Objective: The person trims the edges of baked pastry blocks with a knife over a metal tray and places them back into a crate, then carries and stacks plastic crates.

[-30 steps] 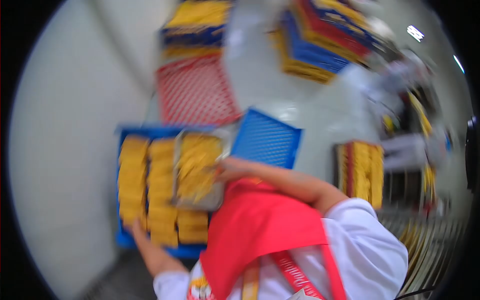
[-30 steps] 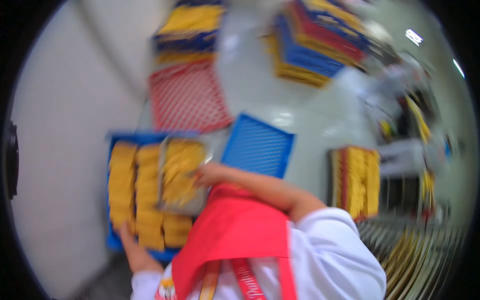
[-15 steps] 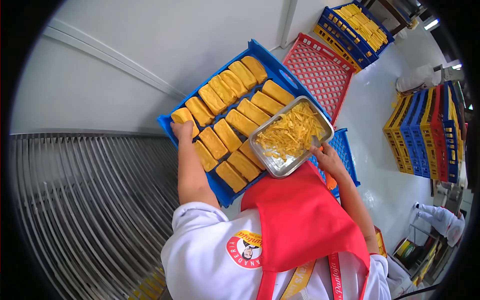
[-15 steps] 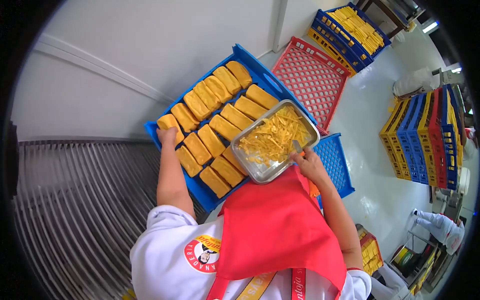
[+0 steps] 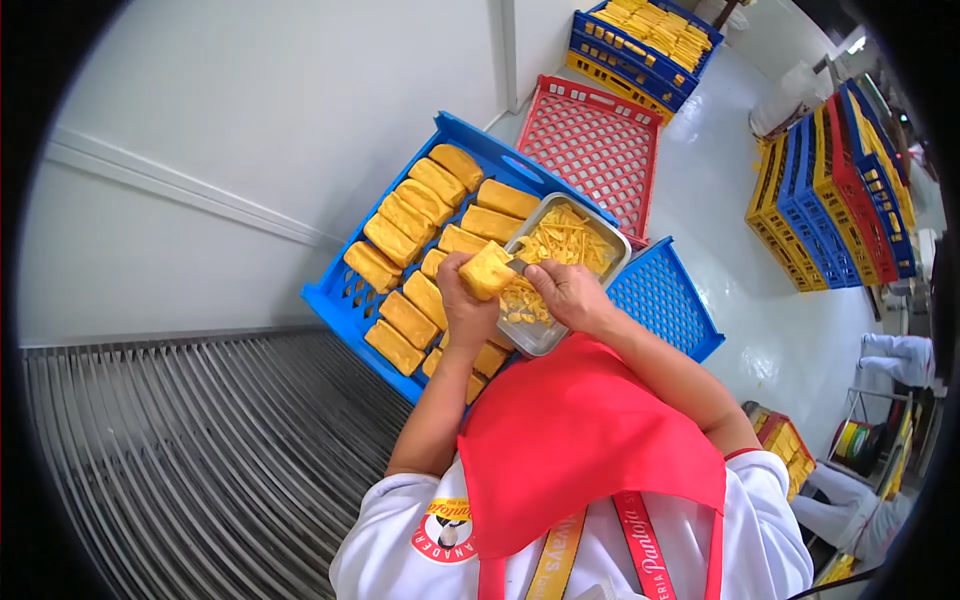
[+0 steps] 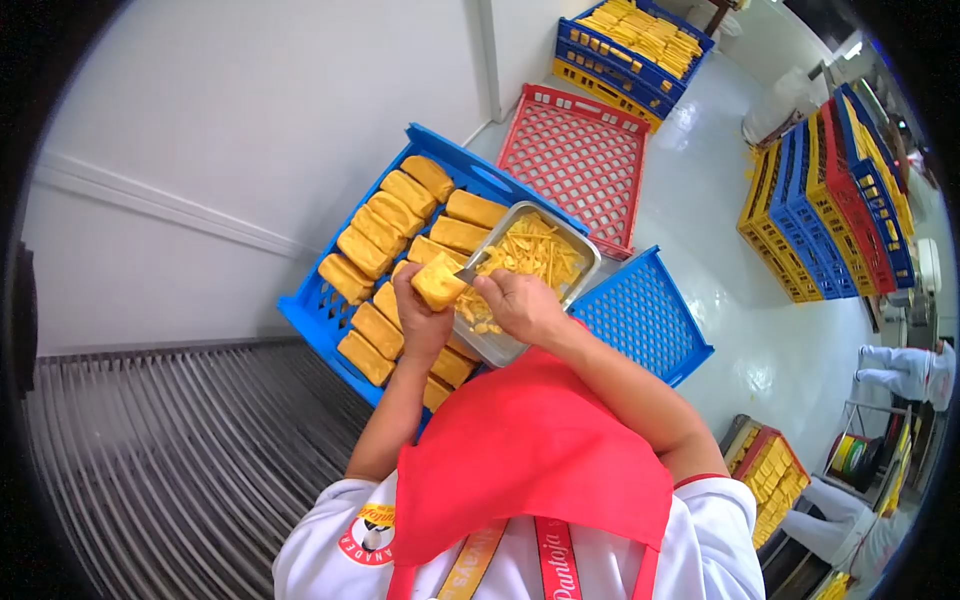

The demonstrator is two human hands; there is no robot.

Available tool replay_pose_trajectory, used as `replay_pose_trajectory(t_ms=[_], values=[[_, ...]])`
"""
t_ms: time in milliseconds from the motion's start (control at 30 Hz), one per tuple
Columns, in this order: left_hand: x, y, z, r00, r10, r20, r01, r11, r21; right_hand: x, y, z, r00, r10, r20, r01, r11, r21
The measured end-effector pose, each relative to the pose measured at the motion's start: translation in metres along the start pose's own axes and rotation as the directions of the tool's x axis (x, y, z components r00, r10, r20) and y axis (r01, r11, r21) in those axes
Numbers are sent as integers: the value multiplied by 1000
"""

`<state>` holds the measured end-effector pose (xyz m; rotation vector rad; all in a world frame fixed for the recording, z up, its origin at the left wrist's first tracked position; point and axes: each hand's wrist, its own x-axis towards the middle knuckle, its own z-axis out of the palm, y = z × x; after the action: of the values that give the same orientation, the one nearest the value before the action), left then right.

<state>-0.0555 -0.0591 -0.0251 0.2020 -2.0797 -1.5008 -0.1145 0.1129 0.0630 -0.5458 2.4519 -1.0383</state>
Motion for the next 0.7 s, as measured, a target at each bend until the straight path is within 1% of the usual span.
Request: replay_pose_trajectory(t_ms=[67, 100, 167, 233, 300, 333, 400, 533, 600, 633, 700], values=[[-1, 14, 9, 989, 141, -36, -131, 970, 202, 0, 5, 5, 999, 27, -21, -26, 1000, 6], [-1, 20, 12, 989, 147, -28, -139, 970, 199, 1, 7, 7, 998, 49, -28, -49, 999, 10], [-2, 29, 17, 970, 241, -27, -224, 934, 280, 0, 12, 10, 998, 50, -47, -49, 998, 29], [-2, 29, 20, 964, 265, -17, -248, 923, 295, -4, 13, 9, 997, 54, -63, -51, 997, 50], [0, 30, 22, 949, 315, 9, -297, 884, 360, -7, 12, 6, 998, 47, -34, -43, 993, 112], [1, 30, 24, 948, 318, 16, -303, 884, 356, -8, 14, 5, 998, 52, -41, -47, 992, 115], [4, 28, 27, 935, 354, 20, -333, 859, 388, -10, 17, 5, 998, 8, 56, -16, 990, 142], [6, 21, 30, 927, 372, 52, -363, 852, 377, -15, 14, 11, 998, 30, 64, -38, 991, 132], [5, 19, 31, 939, 342, 37, -330, 867, 373, -17, 10, 9, 989, -45, 139, 30, 994, 109], [6, 18, 31, 939, 341, 38, -330, 868, 372, -18, 11, 10, 990, -43, 138, 28, 994, 109], [7, 17, 27, 944, 328, 39, -319, 876, 362, -17, 15, 10, 998, 15, 54, -24, 985, 172]])
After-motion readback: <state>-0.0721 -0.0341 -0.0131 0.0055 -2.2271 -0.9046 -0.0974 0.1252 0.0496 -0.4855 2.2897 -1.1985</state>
